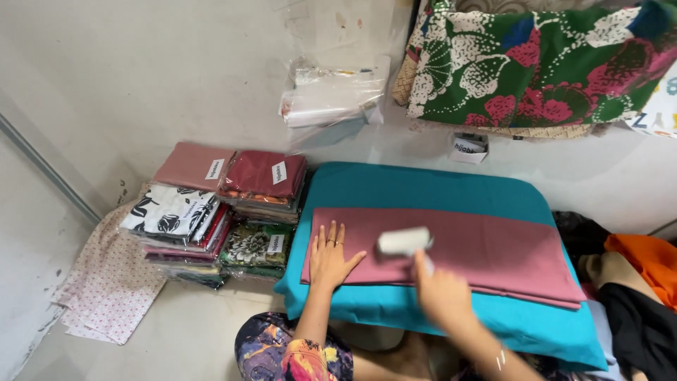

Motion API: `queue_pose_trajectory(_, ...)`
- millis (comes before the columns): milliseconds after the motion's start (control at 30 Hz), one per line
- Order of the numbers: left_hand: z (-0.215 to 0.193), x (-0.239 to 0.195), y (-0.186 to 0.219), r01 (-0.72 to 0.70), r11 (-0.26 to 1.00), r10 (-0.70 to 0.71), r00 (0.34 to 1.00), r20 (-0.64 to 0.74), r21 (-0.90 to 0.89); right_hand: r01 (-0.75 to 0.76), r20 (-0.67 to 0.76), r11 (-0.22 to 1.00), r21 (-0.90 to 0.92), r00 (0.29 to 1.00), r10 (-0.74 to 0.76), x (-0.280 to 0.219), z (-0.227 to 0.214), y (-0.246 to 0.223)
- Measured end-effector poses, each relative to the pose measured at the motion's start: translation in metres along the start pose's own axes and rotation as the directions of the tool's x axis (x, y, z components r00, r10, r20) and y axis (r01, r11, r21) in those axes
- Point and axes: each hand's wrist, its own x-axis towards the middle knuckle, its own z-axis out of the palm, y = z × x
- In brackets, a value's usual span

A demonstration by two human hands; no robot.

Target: The person folds a maroon fabric on a teal mat, using a lint roller to smooth the surface between folds. The fabric is then placed into a clear plastic bag, and a label is attached to the package.

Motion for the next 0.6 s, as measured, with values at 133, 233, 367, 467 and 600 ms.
queue_pose_trajectory(133, -0.001, -0.001, 0.001, -0.001, 1.000, 0.001, 1.000, 0.026, 0.025, -0.154, 0.087, 0.988, -0.010, 0.984, 0.154, 0.037, 0.009, 0.040)
queue_pose_trajectory(233, -0.002, 0.000, -0.001, 0.004, 1.000, -0.005, 0.999, 0.044, 0.025, -0.164, 0.072, 0.986, -0.009, 0.984, 0.164, -0.002, -0.001, 0.048)
queue_pose_trajectory(367, 0.004, 0.009, -0.006, 0.039, 0.999, -0.039, 0.978, 0.205, 0.002, -0.169, 0.131, 0.974, -0.149, 0.973, 0.189, -0.085, -0.038, 0.046)
queue_pose_trajectory(467, 0.005, 0.033, 0.023, -0.020, 0.971, -0.023, 0.984, 0.175, 0.239, -0.114, 0.004, 0.965, -0.234, 0.993, 0.119, -0.102, -0.026, 0.073)
queue_pose_trajectory(600, 0.010, 0.043, 0.132, -0.190, 0.980, 0.191, 0.982, 0.013, -0.055, -0.286, 0.115, 0.946, -0.153, 0.946, 0.304, -0.028, -0.044, 0.103)
